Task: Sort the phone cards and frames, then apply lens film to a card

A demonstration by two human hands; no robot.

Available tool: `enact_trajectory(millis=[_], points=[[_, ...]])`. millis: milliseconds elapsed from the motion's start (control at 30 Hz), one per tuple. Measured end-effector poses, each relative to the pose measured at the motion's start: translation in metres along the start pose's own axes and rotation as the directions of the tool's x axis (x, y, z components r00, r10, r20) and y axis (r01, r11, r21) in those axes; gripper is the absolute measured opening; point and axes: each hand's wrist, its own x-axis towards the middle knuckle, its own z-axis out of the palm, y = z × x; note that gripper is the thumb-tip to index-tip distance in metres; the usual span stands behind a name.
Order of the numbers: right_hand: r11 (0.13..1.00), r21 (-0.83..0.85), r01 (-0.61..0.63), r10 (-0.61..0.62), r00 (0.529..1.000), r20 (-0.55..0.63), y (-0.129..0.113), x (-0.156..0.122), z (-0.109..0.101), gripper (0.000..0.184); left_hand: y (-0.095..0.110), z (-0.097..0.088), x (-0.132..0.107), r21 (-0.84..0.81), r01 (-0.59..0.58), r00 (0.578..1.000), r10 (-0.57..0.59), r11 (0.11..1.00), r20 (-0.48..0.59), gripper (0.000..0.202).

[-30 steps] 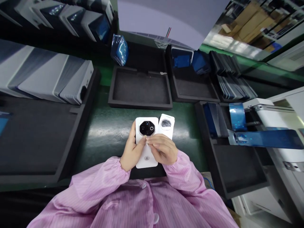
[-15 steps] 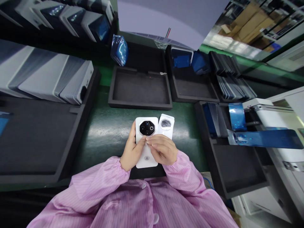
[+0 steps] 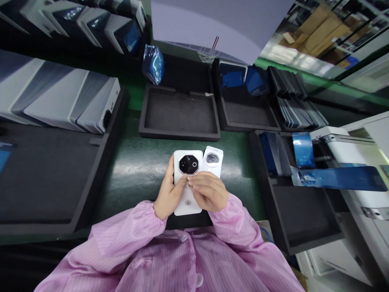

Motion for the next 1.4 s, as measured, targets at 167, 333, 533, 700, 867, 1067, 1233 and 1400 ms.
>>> enact_trajectory(millis=[167,333,533,700,867,1067,1233,1400], points=[[1.0,-0.014,0.003,-0.003,1.0,-0.007,0.001,-0.001,0.0,0.027,-0.001,0.0,-0.001,0.012,-0.026,1.0,0.026,1.0,0.0,0.066],[0.998,-0.055,-0.003,0.003,1.0,0.004,0.0,0.0,0.0,0.024,-0.004,-0.001,-0.002,0.027,-0.039,0.999,0.039,0.999,-0.002,0.066],[0.997,-0.072,0.004,-0.004,1.0,0.005,0.0,-0.002,0.0,0.024,-0.004,-0.001,-0.002,0.006,-0.033,0.999,0.033,0.999,0.002,0.068],[0.996,-0.088,-0.006,0.007,1.0,0.003,0.0,-0.001,-0.001,0.025,-0.001,0.0,-0.002,-0.003,-0.005,1.0,0.005,1.0,-0.011,0.068],[0.985,-0.168,-0.033,0.032,0.999,-0.005,0.001,-0.002,-0.001,0.028,0.0,0.0,-0.002,0.006,0.001,1.0,-0.001,1.0,-0.003,0.067],[0.909,-0.357,-0.216,0.229,0.973,-0.008,0.002,-0.005,-0.002,0.056,0.0,0.001,-0.002,-0.03,0.04,0.999,-0.04,0.999,-0.004,0.068],[0.846,-0.253,-0.47,0.497,0.866,0.051,0.005,-0.003,-0.004,0.072,-0.002,0.002,-0.004,-0.061,0.093,0.995,-0.089,0.994,0.053,0.068],[0.765,0.058,-0.641,0.641,0.751,-0.156,0.015,-0.003,-0.014,0.047,-0.004,0.004,-0.004,-0.129,0.201,0.973,-0.182,0.971,0.144,0.07]])
